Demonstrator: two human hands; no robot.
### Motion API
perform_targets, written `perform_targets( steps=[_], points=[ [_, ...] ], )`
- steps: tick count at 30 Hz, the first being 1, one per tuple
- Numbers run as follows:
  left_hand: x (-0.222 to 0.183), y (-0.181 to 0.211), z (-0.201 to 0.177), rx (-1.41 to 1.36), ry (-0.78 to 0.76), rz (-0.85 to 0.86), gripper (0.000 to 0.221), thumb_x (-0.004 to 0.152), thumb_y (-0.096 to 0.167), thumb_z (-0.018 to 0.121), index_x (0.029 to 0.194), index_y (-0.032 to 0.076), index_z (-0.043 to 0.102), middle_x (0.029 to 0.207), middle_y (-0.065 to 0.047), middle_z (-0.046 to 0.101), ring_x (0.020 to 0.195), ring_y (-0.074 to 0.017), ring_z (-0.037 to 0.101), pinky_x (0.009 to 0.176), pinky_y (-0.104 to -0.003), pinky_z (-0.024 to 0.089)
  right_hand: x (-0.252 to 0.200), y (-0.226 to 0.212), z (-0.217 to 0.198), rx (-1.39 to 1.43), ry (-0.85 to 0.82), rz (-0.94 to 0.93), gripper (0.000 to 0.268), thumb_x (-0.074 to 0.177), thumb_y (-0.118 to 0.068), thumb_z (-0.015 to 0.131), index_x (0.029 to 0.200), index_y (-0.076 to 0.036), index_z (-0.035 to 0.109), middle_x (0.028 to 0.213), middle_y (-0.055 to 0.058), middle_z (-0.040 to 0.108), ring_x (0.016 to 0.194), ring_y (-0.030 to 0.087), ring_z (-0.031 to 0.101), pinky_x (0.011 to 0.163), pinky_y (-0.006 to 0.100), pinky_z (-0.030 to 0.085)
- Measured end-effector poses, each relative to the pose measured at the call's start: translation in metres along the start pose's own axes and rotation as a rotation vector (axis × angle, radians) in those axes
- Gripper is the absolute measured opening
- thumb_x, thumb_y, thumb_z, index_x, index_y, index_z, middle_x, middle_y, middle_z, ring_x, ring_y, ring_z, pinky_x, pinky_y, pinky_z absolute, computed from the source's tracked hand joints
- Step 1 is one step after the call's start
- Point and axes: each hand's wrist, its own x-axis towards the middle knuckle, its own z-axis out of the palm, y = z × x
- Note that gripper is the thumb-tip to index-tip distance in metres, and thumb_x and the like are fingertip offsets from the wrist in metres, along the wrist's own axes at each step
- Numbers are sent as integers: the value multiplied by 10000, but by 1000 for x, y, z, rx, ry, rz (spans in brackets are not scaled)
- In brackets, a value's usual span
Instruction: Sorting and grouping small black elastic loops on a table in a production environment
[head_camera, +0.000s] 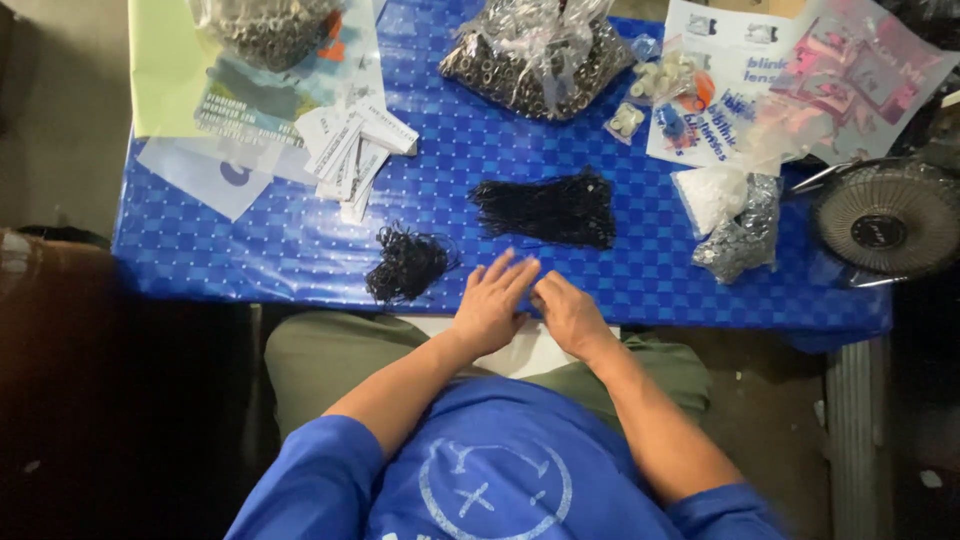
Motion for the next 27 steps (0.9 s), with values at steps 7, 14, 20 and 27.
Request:
perform_targets(
  steps=[7,14,20,27],
  points=[
    [23,-62,71,-189,-108,-404,144,942,410,626,1041,333,697,950,52,760,930,-247,739,781,-442,573,-12,54,-20,-21,14,210,124,1048,-283,512,1010,-191,586,897,32,554,835,304,671,707,412,576],
    [14,-82,61,249,125,-235,63,903,327,657,905,273,689,793,59,688,760,-186,710,650,-343,554,-23,71,2,-174,20,325,80,1029,-241,548,1007,-179,593,896,19,564,821,267,694,715,377,587],
    [18,-50,21,312,212,-237,184,884,217,710,1043,125,692,904,-49,643,875,-254,653,678,-355,546,-15,73,8,-226,116,339,58,1014,-203,595,973,-163,601,881,15,550,808,241,672,720,354,590],
    [-8,-49,43,183,248,-327,549,853,122,707,1386,77,590,1278,-143,555,1130,-329,568,820,-401,533,-37,71,-2,101,327,492,135,1023,-80,551,1126,-101,634,1002,58,582,878,274,655,800,397,565]
  ],
)
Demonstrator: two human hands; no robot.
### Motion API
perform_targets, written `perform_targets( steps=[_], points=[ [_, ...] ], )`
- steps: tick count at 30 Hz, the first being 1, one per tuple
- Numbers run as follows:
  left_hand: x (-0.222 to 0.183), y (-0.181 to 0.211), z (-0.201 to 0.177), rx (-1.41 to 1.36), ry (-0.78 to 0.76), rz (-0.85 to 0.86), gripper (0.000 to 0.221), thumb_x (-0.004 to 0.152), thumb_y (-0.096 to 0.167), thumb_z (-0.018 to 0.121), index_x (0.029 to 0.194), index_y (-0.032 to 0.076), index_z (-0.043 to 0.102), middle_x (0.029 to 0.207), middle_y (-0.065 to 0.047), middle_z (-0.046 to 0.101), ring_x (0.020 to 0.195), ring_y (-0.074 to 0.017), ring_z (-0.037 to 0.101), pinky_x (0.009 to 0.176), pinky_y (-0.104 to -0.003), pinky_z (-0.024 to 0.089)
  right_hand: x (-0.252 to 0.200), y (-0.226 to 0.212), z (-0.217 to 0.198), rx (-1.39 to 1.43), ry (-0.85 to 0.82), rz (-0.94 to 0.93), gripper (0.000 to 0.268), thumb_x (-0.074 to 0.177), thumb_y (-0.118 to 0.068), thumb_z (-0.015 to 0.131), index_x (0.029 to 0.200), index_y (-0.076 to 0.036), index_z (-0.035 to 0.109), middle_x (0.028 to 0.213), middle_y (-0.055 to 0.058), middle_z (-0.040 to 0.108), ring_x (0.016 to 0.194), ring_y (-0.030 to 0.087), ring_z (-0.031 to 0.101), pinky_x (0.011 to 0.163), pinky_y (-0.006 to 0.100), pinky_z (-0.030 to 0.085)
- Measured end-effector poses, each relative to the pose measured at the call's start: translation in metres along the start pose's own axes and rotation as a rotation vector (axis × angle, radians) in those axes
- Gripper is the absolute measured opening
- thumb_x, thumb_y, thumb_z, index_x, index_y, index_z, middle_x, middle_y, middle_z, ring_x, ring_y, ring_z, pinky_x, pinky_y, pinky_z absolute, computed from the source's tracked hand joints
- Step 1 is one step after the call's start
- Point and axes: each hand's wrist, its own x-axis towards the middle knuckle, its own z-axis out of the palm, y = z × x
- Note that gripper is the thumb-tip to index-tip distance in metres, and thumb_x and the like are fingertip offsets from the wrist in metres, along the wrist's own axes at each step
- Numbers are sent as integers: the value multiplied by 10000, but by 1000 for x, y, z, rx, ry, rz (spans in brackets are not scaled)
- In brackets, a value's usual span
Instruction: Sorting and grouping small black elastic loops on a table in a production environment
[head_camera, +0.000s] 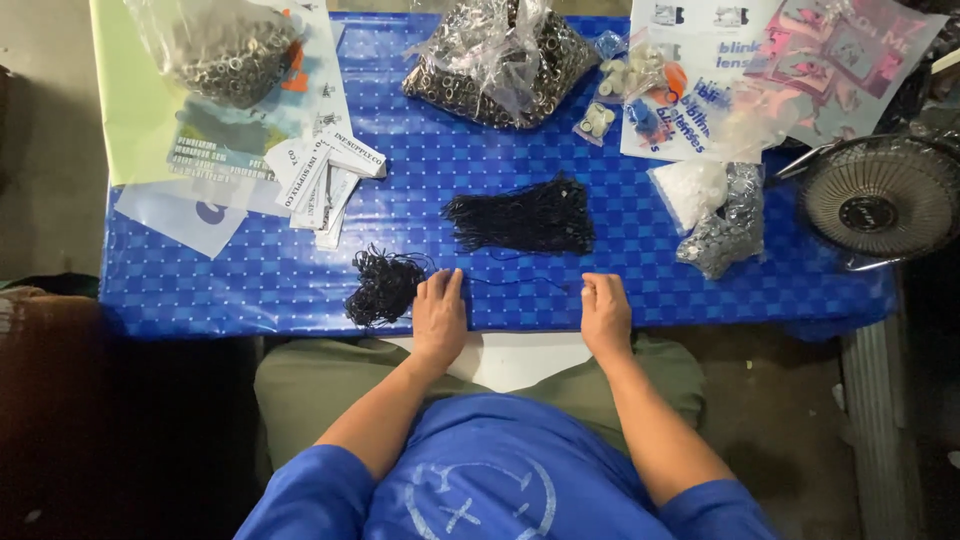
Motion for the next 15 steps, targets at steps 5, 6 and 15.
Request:
perform_targets(
  steps=[5,6,15],
  points=[
    [5,21,-44,105,-235,-64,596,937,391,622,1480,170,516,1516,-118,407,1350,-319,397,951,-426,435,-10,2,13,-205,89,-256,255,961,-220,655,1207,-155,665,1048,20,579,907,235,637,782,366,549],
    [8,25,-52,109,-338,-88,620,975,467,560,1523,191,468,1583,-118,349,1420,-320,330,1004,-439,401,-11,-4,10,-295,71,-349,307,952,-292,661,1232,-165,668,1068,19,576,922,242,617,773,381,536],
    [6,27,-57,209,-415,-10,673,999,572,436,1550,187,403,1639,-146,243,1484,-336,222,1075,-470,334,-15,-25,6,-587,98,-336,510,904,-452,665,1270,-97,662,1133,79,547,925,294,581,661,429,471]
  ],
)
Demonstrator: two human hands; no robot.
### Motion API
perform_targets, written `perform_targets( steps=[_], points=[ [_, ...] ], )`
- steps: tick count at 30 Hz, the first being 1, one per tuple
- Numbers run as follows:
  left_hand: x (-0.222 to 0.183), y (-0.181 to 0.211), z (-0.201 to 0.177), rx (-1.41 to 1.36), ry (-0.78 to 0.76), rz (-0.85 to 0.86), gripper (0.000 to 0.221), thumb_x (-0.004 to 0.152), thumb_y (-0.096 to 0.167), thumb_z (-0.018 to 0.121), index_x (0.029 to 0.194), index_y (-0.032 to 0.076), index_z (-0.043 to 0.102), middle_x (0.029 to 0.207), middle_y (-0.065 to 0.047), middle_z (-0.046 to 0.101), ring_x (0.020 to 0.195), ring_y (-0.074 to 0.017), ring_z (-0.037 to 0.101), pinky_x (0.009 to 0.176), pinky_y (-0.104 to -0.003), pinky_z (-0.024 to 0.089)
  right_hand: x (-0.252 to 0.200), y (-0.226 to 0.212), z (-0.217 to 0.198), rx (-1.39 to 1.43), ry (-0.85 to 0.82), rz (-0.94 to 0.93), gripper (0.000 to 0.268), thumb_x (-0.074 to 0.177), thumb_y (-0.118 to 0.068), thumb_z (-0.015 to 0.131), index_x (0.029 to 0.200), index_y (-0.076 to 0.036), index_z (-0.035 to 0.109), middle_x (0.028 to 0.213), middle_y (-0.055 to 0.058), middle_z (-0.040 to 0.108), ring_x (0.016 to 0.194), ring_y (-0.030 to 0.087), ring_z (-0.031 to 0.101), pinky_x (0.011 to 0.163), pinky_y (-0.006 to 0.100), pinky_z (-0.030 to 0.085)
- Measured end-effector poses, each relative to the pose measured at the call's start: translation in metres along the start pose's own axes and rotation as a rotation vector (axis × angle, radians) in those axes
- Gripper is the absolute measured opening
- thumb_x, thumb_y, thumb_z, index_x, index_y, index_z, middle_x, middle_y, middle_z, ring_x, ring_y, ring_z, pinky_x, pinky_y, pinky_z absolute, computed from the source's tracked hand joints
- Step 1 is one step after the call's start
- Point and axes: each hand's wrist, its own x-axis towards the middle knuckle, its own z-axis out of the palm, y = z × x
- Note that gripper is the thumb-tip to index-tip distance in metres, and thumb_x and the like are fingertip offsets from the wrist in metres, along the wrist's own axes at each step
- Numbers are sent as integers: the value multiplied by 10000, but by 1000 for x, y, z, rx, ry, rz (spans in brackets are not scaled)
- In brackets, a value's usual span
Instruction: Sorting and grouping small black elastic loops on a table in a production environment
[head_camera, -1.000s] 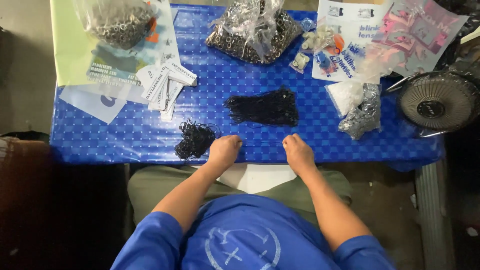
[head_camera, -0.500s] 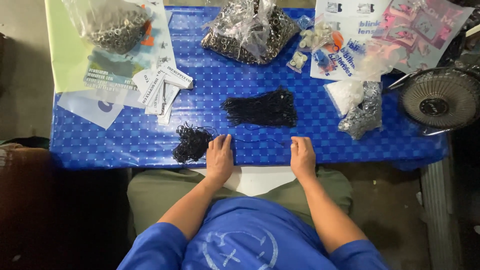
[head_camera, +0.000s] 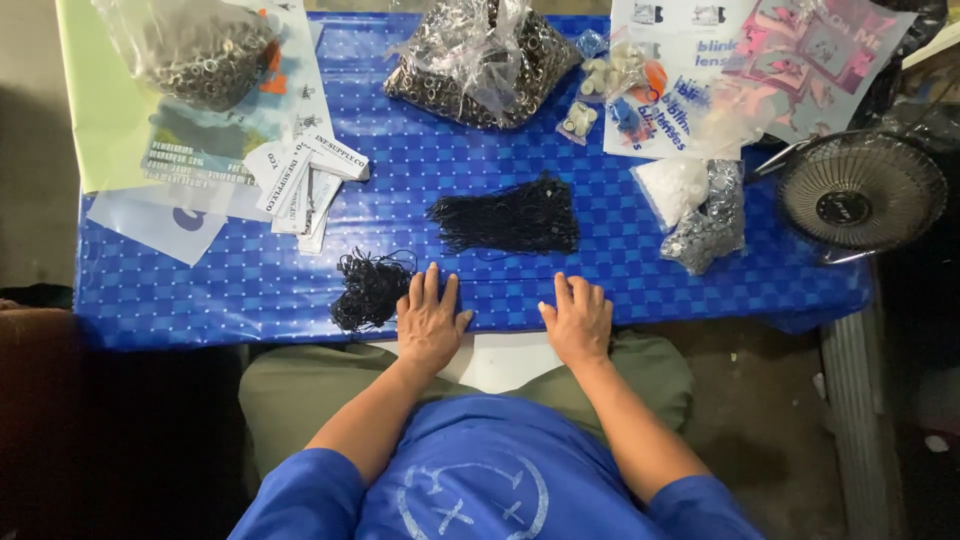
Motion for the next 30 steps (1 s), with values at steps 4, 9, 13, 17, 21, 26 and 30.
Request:
perform_targets(
  steps=[4,9,13,17,21,26,30],
  points=[
    [5,6,-9,37,-53,43,732,1001,605,412,1554,127,383,1659,-161,216,1514,-364,149,1124,-489,265,1,0,0,-25,-31,31,536,919,-475,651,1299,-97,655,1163,91,553,963,313,581,681,445,478],
    [7,12,-18,13,-151,21,785,999,601,418,1577,78,326,1675,-161,178,1522,-344,154,1131,-482,281,22,-2,-11,-34,-48,43,549,927,-498,639,1346,-143,640,1034,68,545,867,303,580,681,460,476],
    [8,14,-27,37,-188,15,780,1008,581,409,1585,69,298,1679,-159,165,1530,-338,136,1136,-481,268,36,1,-1,-25,-16,-19,583,881,-500,676,1363,-175,634,952,61,515,804,313,569,660,490,467],
    [6,14,-25,33,-202,19,775,1015,566,401,1588,57,284,1677,-170,155,1531,-349,126,1138,-492,265,33,1,3,-31,7,-49,571,839,-512,706,1307,-187,672,901,50,487,743,302,549,636,482,452],
    [5,16,-31,28,-205,20,775,1018,559,391,1592,52,274,1680,-171,152,1533,-350,123,1139,-494,262,23,2,-1,-55,-51,-12,592,875,-538,658,1296,-121,660,944,56,509,804,273,550,686,459,474],
    [5,16,-29,31,-216,17,773,1021,561,386,1593,53,270,1684,-170,139,1536,-347,116,1138,-496,263,26,1,-3,-66,-152,59,640,923,-567,602,1319,-65,643,959,68,540,840,281,565,712,460,480],
    [6,15,-27,34,-218,17,781,1017,561,393,1593,49,261,1685,-173,136,1538,-350,118,1141,-501,264,33,-1,-9,-75,-212,81,662,938,-565,592,1348,-47,625,966,77,551,857,283,575,730,469,492]
  ],
)
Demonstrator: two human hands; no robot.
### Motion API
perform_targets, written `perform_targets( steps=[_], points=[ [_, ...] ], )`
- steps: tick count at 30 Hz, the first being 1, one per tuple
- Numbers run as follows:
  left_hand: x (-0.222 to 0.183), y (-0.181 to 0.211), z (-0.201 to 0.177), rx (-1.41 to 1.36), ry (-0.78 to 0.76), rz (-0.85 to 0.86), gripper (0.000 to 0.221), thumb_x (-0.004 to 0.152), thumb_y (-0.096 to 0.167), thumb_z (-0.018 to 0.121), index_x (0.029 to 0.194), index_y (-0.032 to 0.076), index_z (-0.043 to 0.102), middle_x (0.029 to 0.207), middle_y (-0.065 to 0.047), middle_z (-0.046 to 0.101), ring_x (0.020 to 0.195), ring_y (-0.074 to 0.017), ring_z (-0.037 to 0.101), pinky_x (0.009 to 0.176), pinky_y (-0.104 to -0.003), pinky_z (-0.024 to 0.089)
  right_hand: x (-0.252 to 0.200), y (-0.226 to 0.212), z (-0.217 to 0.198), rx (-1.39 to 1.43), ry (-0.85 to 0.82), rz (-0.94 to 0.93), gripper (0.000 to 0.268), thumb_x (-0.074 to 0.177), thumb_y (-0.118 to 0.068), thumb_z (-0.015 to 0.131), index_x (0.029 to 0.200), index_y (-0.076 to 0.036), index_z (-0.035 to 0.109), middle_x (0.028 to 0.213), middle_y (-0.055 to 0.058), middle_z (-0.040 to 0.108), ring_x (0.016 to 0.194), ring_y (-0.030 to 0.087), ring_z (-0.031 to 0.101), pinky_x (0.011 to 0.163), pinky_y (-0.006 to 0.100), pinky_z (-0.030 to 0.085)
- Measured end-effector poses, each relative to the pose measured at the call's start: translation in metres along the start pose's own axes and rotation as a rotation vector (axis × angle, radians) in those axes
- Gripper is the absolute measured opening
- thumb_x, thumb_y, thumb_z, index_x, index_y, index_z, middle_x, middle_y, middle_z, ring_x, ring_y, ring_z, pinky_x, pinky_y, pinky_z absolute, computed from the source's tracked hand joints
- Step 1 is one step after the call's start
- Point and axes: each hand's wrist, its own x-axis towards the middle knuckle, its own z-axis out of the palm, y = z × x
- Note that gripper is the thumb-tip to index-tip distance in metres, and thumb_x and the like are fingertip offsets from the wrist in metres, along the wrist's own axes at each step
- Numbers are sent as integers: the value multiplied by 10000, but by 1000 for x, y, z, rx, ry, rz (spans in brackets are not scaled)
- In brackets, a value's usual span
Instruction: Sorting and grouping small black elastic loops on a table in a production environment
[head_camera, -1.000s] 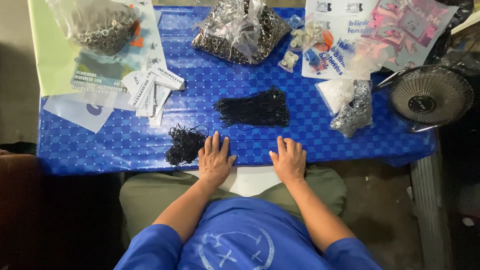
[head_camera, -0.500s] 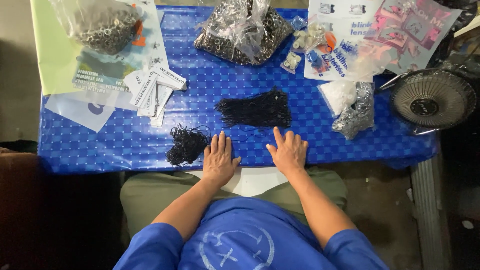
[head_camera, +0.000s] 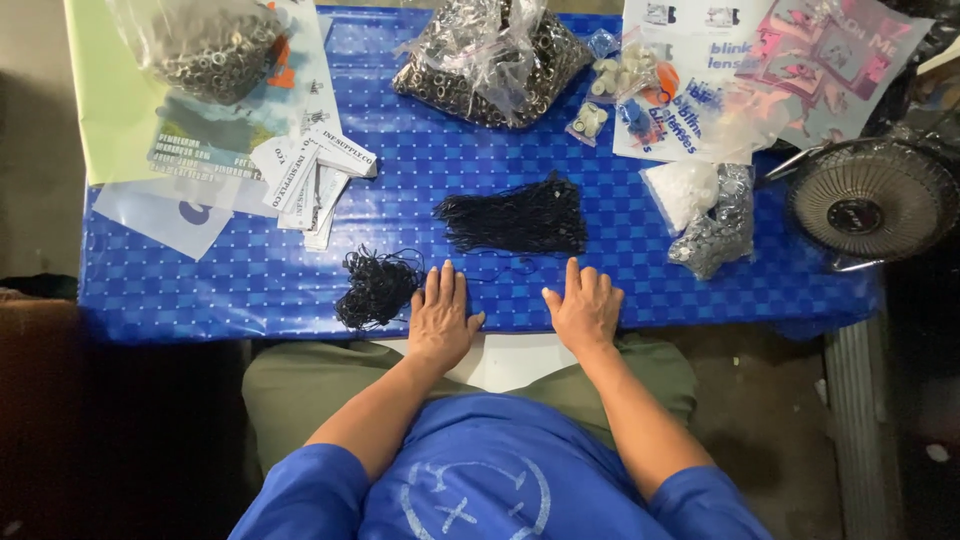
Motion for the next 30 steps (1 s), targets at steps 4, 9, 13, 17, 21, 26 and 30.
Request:
perform_targets(
  steps=[4,9,13,17,21,26,30],
  points=[
    [0,-1,3,-5,9,0,777,1020,553,395,1594,46,261,1683,-174,142,1538,-349,122,1142,-499,262,-6,-3,2,9,-80,61,687,962,-563,555,1424,-54,569,1021,75,543,894,283,556,762,467,477],
    [2,-2,5,-15,8,6,774,1021,544,404,1594,43,266,1687,-179,137,1542,-353,117,1145,-510,260,-23,-5,23,76,193,-124,602,927,-488,609,1444,-182,570,1098,72,531,959,303,557,754,486,470],
    [-1,-1,3,-23,5,9,769,1027,538,396,1595,37,262,1686,-184,134,1543,-358,114,1151,-517,259,-13,-12,22,91,216,-173,527,921,-445,631,1406,-241,598,1087,25,538,941,266,563,764,452,476],
    [0,-1,0,-7,0,21,769,1032,535,382,1595,27,255,1682,-198,132,1539,-369,117,1145,-519,266,1,-21,19,110,174,-218,531,915,-434,632,1415,-260,597,1103,27,532,937,270,566,759,456,489],
    [-2,0,-3,11,-11,21,770,1030,537,392,1593,29,256,1681,-200,135,1540,-369,120,1142,-518,265,5,-27,27,135,177,-231,545,883,-462,661,1373,-226,628,1099,19,517,910,261,558,730,443,495],
    [-2,-1,0,-2,-1,23,771,1027,538,398,1591,31,260,1678,-196,147,1537,-371,125,1138,-520,268,10,-28,21,140,179,-257,531,889,-470,646,1363,-231,637,1103,37,518,894,283,564,699,461,488],
    [2,-2,5,9,11,20,778,1016,547,402,1591,40,266,1677,-183,158,1537,-362,129,1140,-513,271,10,-26,23,169,153,-236,495,874,-467,661,1266,-164,674,1019,33,545,858,264,591,681,443,481]
  ],
)
